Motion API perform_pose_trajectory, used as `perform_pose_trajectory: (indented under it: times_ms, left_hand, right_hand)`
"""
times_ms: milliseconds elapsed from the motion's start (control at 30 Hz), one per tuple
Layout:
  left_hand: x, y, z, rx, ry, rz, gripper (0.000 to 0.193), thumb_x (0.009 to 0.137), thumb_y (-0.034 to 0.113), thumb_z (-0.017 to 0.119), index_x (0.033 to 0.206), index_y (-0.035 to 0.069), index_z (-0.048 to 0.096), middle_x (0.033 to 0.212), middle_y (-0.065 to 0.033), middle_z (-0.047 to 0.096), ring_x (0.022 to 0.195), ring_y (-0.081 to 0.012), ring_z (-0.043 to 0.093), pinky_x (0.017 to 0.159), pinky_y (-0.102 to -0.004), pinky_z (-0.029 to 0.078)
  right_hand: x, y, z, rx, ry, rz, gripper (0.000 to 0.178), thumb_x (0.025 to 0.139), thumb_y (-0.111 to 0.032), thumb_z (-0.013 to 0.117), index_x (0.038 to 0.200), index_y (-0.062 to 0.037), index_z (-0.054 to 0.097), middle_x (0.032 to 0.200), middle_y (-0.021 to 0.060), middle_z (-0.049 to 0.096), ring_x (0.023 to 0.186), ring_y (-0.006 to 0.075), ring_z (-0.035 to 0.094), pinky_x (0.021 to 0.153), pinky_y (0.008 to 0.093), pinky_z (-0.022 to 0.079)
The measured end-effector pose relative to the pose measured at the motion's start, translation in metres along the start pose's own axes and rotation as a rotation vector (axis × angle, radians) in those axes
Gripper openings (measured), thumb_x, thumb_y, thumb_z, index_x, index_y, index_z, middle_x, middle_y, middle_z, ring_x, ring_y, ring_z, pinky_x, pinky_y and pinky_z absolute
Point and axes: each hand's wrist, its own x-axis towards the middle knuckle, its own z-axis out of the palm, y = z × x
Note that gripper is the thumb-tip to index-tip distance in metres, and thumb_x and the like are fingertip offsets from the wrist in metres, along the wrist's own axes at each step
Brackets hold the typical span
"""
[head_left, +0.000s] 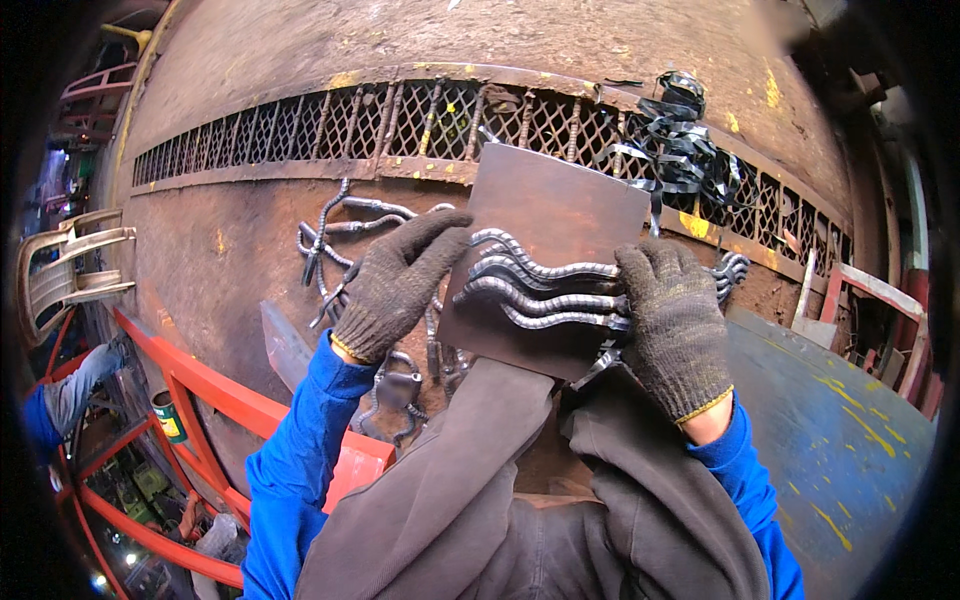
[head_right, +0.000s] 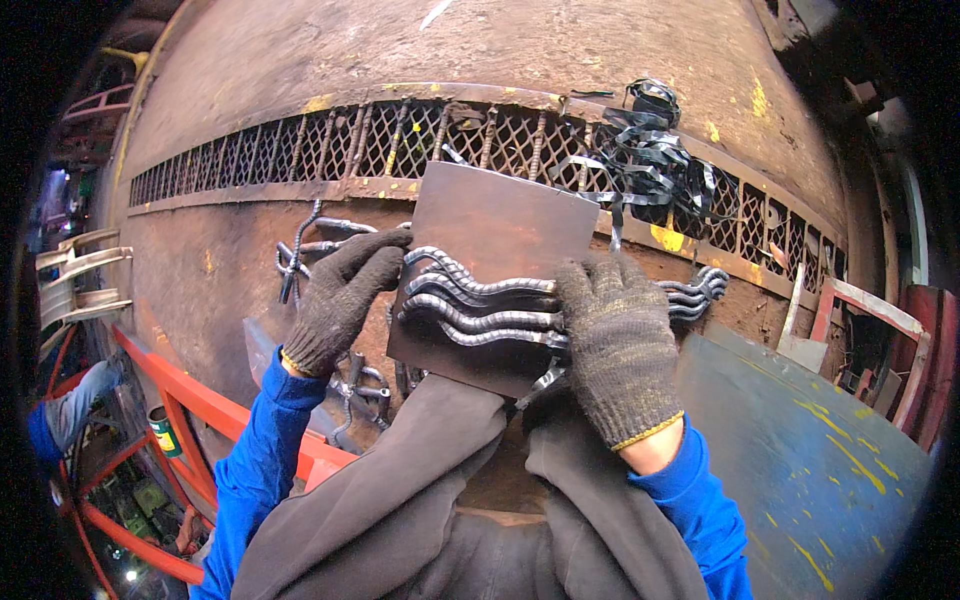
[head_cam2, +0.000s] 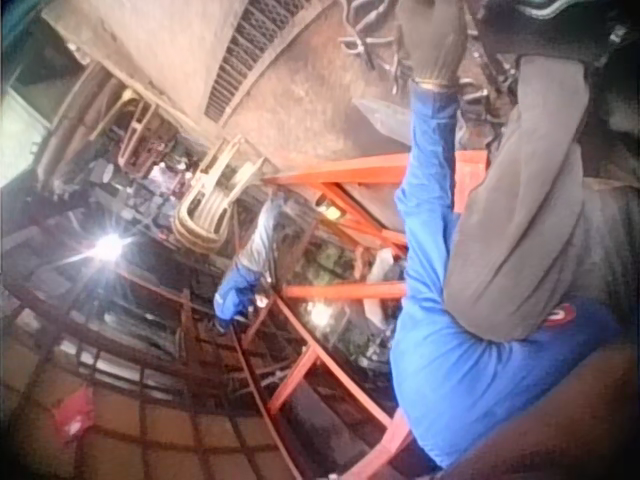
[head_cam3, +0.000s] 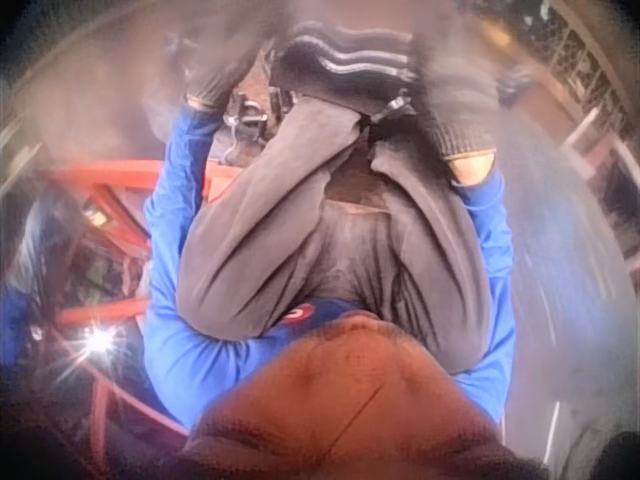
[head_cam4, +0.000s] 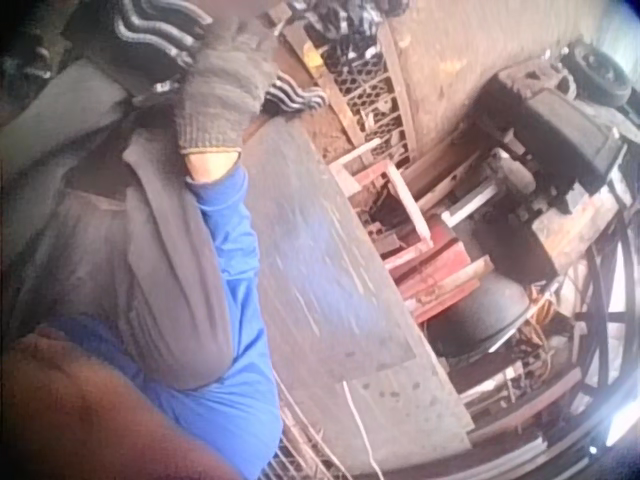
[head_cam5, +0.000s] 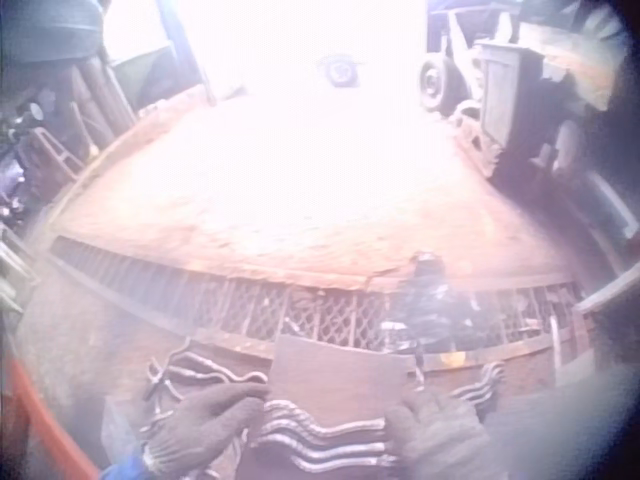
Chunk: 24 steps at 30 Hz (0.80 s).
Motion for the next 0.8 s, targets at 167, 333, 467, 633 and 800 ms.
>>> perform_pose_trajectory:
  times_ms: [167, 333, 467, 633, 800]
  left_hand:
    - [0.000, 0.012, 0.008, 0.015, -0.078, 0.010, 0.043, 0.094, 0.027, 0.073, 0.126, -0.001, 0.067, 0.113, -0.0115, 0.072, 0.100, -0.0143, 0.066, 0.089, -0.0300, 0.054]
    - [0.001, 0.012, 0.010, 0.006, -0.078, -0.003, 0.043, 0.093, 0.028, 0.075, 0.124, -0.001, 0.066, 0.111, -0.0121, 0.072, 0.100, -0.0157, 0.067, 0.089, -0.0309, 0.054]
    - [0.001, 0.019, 0.011, 0.043, -0.065, 0.021, 0.041, 0.092, 0.029, 0.075, 0.118, -0.001, 0.066, 0.107, -0.0120, 0.072, 0.098, -0.0173, 0.068, 0.087, -0.0318, 0.055]
    - [0.000, 0.017, 0.013, 0.197, 0.003, 0.126, 0.034, 0.090, 0.025, 0.076, 0.113, 0.001, 0.069, 0.101, -0.0117, 0.072, 0.093, -0.0198, 0.069, 0.082, -0.0332, 0.055]
    - [-0.003, 0.013, 0.015, 0.539, 0.140, 0.500, 0.024, 0.086, 0.019, 0.076, 0.103, 0.003, 0.069, 0.091, -0.0149, 0.069, 0.083, -0.0329, 0.068, 0.074, -0.0393, 0.054]
  right_hand:
    - [0.001, -0.001, -0.001, -0.001, 0.020, -0.009, 0.042, 0.078, -0.011, 0.067, 0.119, -0.0052, 0.058, 0.115, 0.0178, 0.060, 0.114, 0.0373, 0.057, 0.096, 0.0476, 0.045]
    - [0.000, -0.001, -0.001, 0.000, -0.006, -0.001, 0.047, 0.076, -0.011, 0.068, 0.121, -0.0055, 0.058, 0.117, 0.0181, 0.060, 0.115, 0.0376, 0.057, 0.097, 0.0473, 0.045]
    - [0.000, -0.002, -0.004, -0.011, -0.011, -0.003, 0.051, 0.074, -0.011, 0.070, 0.122, -0.0055, 0.058, 0.119, 0.0178, 0.059, 0.115, 0.0377, 0.057, 0.097, 0.0469, 0.045]
    - [0.000, 0.000, -0.003, 0.026, -0.029, 0.008, 0.053, 0.072, -0.010, 0.071, 0.123, -0.0059, 0.058, 0.119, 0.0177, 0.059, 0.114, 0.0375, 0.057, 0.097, 0.0474, 0.045]
    - [0.000, 0.000, -0.003, 0.033, -0.012, 0.002, 0.051, 0.072, -0.009, 0.071, 0.121, -0.0061, 0.059, 0.117, 0.0172, 0.060, 0.112, 0.0373, 0.057, 0.097, 0.0476, 0.045]
